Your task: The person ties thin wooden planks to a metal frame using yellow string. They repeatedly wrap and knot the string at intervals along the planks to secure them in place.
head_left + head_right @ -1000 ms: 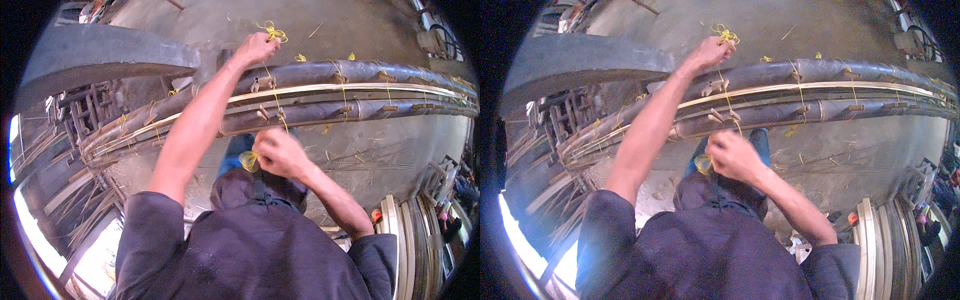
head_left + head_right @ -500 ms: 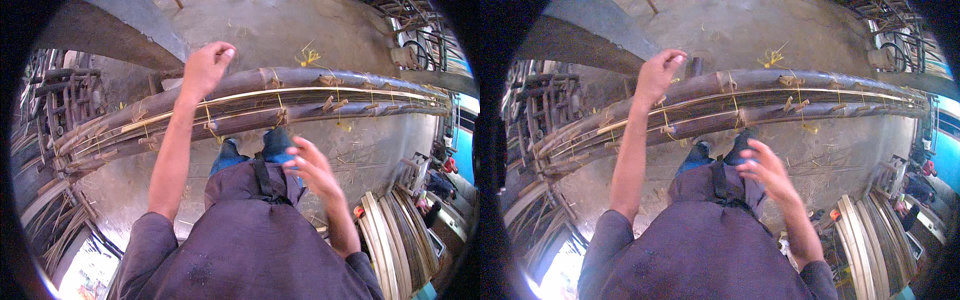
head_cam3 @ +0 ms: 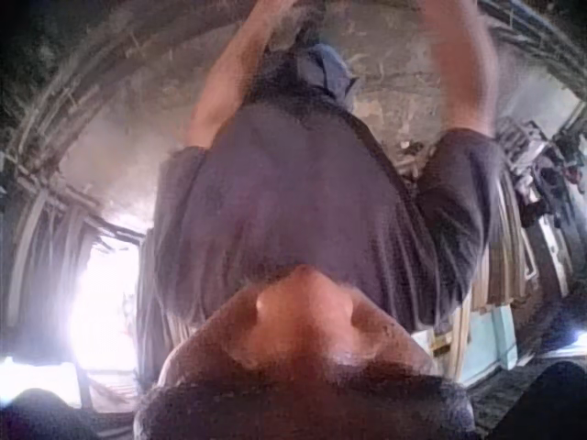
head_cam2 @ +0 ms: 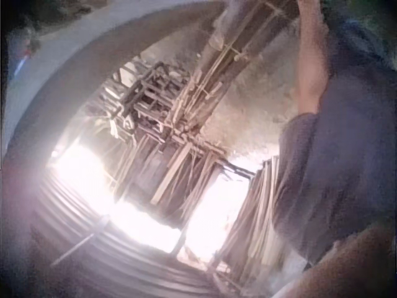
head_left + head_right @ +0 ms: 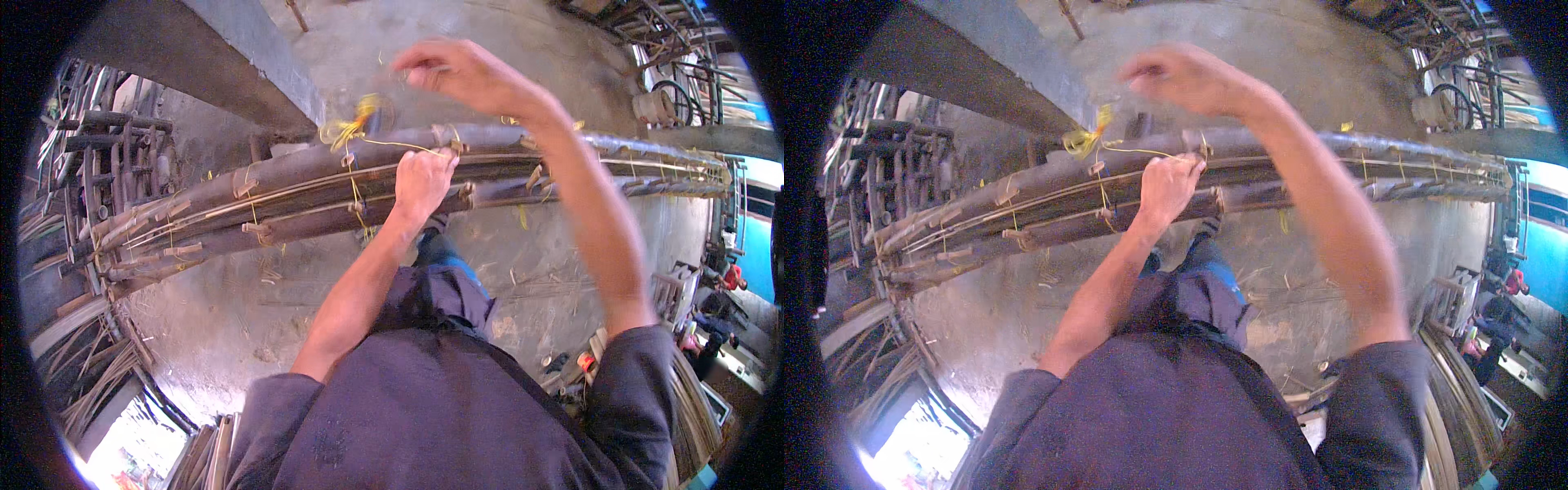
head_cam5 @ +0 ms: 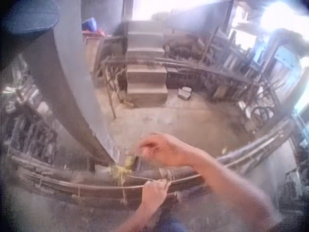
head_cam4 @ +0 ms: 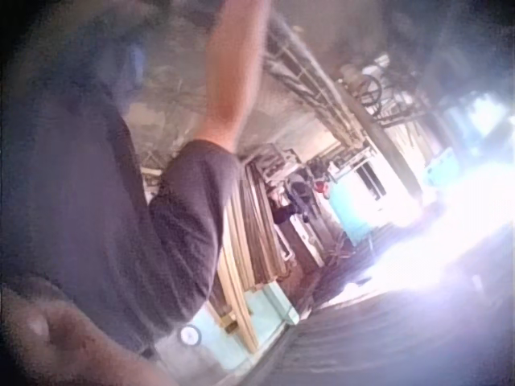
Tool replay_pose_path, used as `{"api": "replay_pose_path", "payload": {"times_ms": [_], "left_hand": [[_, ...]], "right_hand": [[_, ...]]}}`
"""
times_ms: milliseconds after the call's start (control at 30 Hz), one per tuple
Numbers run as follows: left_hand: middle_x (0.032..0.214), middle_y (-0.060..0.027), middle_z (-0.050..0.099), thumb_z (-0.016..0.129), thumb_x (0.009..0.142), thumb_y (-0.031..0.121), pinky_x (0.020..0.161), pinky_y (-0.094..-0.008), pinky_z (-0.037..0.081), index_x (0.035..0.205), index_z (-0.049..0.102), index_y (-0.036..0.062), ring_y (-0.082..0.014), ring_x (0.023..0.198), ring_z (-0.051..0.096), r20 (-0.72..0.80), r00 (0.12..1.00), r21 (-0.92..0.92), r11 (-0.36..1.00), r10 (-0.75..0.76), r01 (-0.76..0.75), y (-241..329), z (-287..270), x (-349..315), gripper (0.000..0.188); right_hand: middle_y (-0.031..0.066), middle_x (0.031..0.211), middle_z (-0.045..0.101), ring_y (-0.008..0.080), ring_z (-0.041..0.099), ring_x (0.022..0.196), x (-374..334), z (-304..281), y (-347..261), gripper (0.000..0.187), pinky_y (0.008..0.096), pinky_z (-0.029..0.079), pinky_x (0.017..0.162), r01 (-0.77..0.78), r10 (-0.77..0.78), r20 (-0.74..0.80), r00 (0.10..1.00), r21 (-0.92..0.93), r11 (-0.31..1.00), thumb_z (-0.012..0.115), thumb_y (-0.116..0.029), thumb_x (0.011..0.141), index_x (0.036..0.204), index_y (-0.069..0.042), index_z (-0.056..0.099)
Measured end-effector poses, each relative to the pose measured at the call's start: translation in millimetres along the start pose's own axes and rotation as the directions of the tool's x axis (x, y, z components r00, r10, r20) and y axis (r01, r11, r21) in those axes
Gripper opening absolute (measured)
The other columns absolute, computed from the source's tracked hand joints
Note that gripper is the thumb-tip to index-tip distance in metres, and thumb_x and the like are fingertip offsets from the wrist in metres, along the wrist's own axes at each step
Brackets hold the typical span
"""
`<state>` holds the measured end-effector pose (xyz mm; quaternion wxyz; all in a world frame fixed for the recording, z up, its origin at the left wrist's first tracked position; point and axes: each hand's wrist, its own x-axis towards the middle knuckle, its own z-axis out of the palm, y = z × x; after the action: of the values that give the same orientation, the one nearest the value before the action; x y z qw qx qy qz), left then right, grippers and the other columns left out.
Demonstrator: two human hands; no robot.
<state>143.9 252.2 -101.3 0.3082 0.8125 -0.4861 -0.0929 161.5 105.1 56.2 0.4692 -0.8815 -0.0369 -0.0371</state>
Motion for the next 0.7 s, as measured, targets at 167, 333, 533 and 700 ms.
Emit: {"api": "replay_pose_path", "payload": {"times_ms": [167,333,533,700], "left_hand": [[0.072,-0.0120,0.065,0.060,0.084,0.023,0.061,-0.0417,0.045,0.079,0.065,0.0100,-0.0299,0.071,0.064,-0.032,0.991,0.016,0.992,0.126,-0.126,25.0,0.5,13.8,0.015],[0.072,-0.0098,0.064,0.057,0.087,0.027,0.064,-0.0379,0.046,0.085,0.065,0.0091,-0.0282,0.071,0.063,0.001,1.000,0.045,0.999,0.021,-0.021,1.5,-2.9,-1.7,0.019],[0.071,-0.0031,0.058,0.050,0.095,0.026,0.064,-0.0328,0.044,0.088,0.061,0.0070,-0.0162,0.070,0.058,0.145,0.988,-0.616,0.778,-0.048,0.128,61.8,-44.3,40.5,0.023],[0.066,-0.0009,0.047,0.043,0.096,0.037,0.052,-0.0344,0.040,0.075,0.051,0.0057,-0.0158,0.062,0.048,0.317,0.880,-0.474,0.745,-0.352,0.469,-24.4,26.0,134.9,0.038]], "right_hand": [[0.0116,0.083,0.056,0.0270,0.055,0.078,-50.3,17.4,120.3,0.025,0.0375,0.044,0.072,-0.503,0.430,-0.264,0.863,-0.380,0.776,0.048,-0.026,0.093,0.086,-0.005,0.057],[0.0069,0.063,0.055,0.0252,0.057,0.060,-157.4,93.6,3.2,0.020,0.0382,0.044,0.055,-0.166,0.166,0.024,0.986,0.264,0.950,0.055,-0.017,0.087,0.071,-0.005,0.053],[0.0127,0.066,0.065,0.0280,0.066,0.062,-198.2,202.3,65.2,0.016,0.0415,0.051,0.055,-0.062,0.133,0.229,0.964,-0.292,0.955,0.055,-0.018,0.078,0.068,-0.008,0.063],[0.0129,0.083,0.067,0.0260,0.067,0.075,-208.7,172.8,68.0,0.014,0.0382,0.053,0.065,-0.108,0.246,0.303,0.921,-0.409,0.906,0.056,-0.018,0.075,0.075,-0.007,0.065]]}}
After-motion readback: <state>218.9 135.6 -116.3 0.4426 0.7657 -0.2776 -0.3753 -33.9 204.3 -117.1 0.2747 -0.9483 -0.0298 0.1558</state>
